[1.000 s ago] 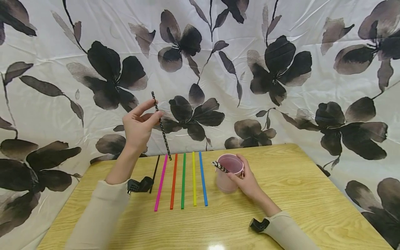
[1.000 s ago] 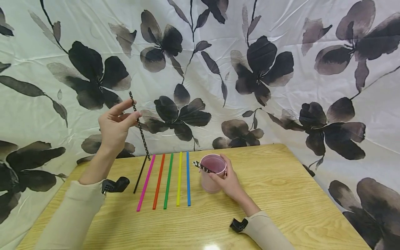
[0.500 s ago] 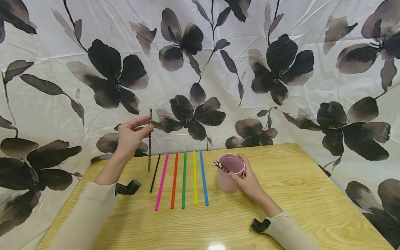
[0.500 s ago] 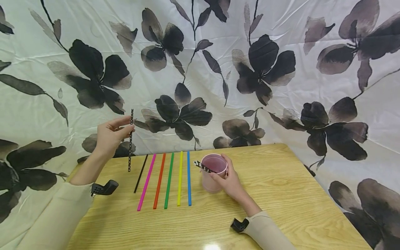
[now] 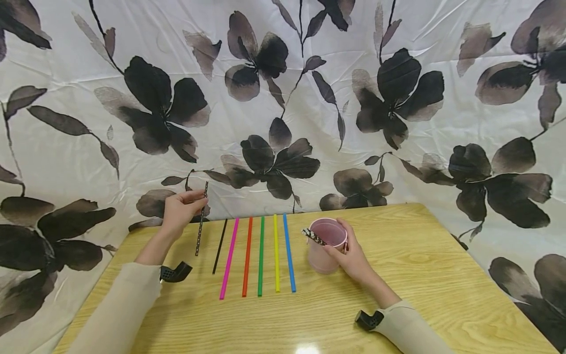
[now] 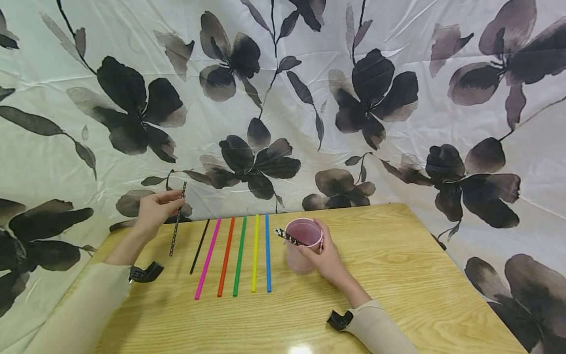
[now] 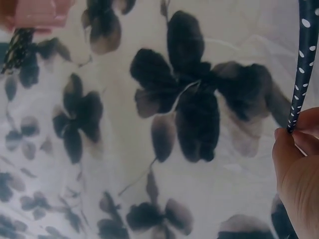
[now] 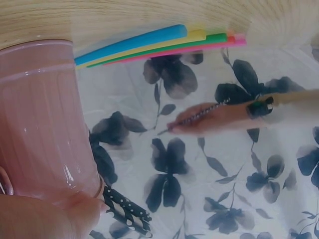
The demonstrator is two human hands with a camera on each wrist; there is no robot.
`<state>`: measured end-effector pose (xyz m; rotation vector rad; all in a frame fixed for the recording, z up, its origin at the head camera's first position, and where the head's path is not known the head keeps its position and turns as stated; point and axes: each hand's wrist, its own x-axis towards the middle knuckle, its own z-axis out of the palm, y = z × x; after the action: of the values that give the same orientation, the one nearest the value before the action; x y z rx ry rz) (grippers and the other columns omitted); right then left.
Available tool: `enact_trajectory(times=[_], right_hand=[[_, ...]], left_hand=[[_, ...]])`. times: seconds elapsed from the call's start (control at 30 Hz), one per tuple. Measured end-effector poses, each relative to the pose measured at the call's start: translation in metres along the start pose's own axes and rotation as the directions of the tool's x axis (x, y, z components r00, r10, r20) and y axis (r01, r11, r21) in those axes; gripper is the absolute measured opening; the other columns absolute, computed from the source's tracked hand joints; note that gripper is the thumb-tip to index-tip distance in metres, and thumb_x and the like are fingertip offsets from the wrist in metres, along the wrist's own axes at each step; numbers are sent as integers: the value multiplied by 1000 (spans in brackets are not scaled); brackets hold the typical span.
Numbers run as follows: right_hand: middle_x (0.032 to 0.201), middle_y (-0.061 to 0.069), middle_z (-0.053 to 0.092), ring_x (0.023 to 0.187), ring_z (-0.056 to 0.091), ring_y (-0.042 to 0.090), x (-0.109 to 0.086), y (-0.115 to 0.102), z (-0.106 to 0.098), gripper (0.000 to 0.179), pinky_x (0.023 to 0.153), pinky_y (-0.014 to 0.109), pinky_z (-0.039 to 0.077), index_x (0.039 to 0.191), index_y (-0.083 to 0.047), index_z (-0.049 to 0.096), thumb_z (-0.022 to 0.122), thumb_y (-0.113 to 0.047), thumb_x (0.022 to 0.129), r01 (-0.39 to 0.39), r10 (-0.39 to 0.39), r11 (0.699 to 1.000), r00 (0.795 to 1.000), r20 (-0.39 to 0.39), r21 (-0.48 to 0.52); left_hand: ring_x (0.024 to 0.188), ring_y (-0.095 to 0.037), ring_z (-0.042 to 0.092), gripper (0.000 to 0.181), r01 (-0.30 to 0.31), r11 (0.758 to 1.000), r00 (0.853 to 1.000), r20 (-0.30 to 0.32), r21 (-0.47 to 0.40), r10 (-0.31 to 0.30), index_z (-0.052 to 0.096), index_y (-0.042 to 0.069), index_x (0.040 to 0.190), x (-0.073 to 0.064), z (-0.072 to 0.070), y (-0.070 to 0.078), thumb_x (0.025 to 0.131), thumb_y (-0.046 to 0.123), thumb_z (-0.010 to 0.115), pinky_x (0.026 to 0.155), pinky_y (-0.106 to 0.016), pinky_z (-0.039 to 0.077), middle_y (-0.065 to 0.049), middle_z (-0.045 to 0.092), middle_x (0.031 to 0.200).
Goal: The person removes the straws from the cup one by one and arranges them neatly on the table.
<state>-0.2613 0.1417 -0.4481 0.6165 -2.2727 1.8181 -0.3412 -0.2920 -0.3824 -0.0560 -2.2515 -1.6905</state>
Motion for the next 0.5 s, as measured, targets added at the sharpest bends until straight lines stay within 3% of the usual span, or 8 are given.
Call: enact_trajectory(times=[0.03,0.27,0.3,0.5], right_hand=[[130,24,33,117,33,41,0,0,0,73,92,53,30,138,-17,20,64,-13,80,-3,3,1000,1000,-1,3],[130,24,33,117,33,41,-1,-1,0,73,91,52,30,138,-18,21,64,-12,80,-10,10,1000,1000,-9,6],[130,24,33,117,33,41,-1,-1,0,73,91,52,30,137,-18,21,64,-12,80,-11,11,1000,1000,-10,7],[130,23,33,117,33,41,1,0,0,72,92,53,30,138,-19,21,64,-11,80,-9,9,1000,1000,-4,12]], left_hand=[[75,-16,62,37,-14,999,1000,27,-47,15,63,6,108,6,-3,-16,76,22,70,62,-26,52,-3,64,91],[77,-20,62,40,40,999,998,52,-7,-40,61,3,110,4,0,-41,75,21,71,63,-28,52,-10,63,94],[76,-19,62,39,41,998,997,64,-44,-38,63,4,109,9,-2,-53,74,19,72,61,-26,52,-9,64,93],[75,-14,61,36,52,995,995,90,-82,-44,64,8,108,23,-3,-96,74,18,72,56,-26,51,-5,65,92]])
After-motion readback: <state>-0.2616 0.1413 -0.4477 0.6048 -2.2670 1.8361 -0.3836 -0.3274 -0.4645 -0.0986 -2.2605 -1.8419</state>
